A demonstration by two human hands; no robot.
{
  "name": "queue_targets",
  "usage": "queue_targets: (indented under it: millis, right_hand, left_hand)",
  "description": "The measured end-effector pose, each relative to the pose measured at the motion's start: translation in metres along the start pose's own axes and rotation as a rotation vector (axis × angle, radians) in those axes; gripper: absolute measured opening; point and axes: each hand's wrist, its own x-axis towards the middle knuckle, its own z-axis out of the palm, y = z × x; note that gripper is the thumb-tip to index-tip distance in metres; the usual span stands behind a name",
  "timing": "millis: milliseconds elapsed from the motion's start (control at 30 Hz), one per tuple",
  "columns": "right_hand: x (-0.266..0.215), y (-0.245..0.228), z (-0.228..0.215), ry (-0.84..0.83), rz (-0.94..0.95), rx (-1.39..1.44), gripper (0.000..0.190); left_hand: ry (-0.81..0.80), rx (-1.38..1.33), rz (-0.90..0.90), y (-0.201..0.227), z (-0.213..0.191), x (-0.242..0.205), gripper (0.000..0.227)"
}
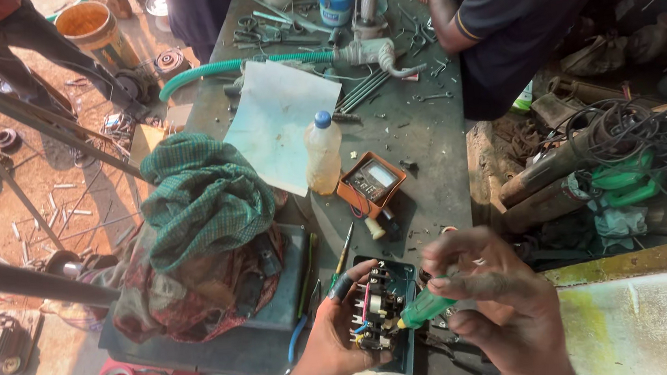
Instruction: The person works on a small electrical component at a cluttered workbench, using electrical tape to wrap wires, a screwdriver to adjust terminals, and a brush to clean the component. The person also wipes the component with a cloth and handles a plastic bottle.
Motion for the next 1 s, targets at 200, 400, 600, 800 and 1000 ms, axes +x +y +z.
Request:
queue_targets:
  millis: [200,400,600,800,1000]
  right_hand:
    - [0.004,-0.003,-0.004,0.071,0.255,-0.079,0.026]
    - [0.000,0.001,-0.006,0.165,0.168,0.037,0.029]
    - [0.001,0.008,-0.007,0.022,0.119,-0.019,0.035]
    - [0.003,0.006,-0.005,0.115,0.252,-0.014,0.035]
    - [0.007,0.012,-0.005,0.191,0.112,-0.088,0.030]
  left_hand:
    - [-0.005,0.046,0.036,-0.001,-0.001,0.002,0.108]
    - [0.026,-0.028,-0.013,-0.004,-0.005,0.000,0.108]
    - [0.032,-0.005,-0.018,-0.001,-0.005,0.001,0.108]
    - [0.060,0.043,-0.008,0.005,-0.001,0.002,0.106]
    - [0.049,0.054,-0.012,-0.001,-0.009,0.004,0.106]
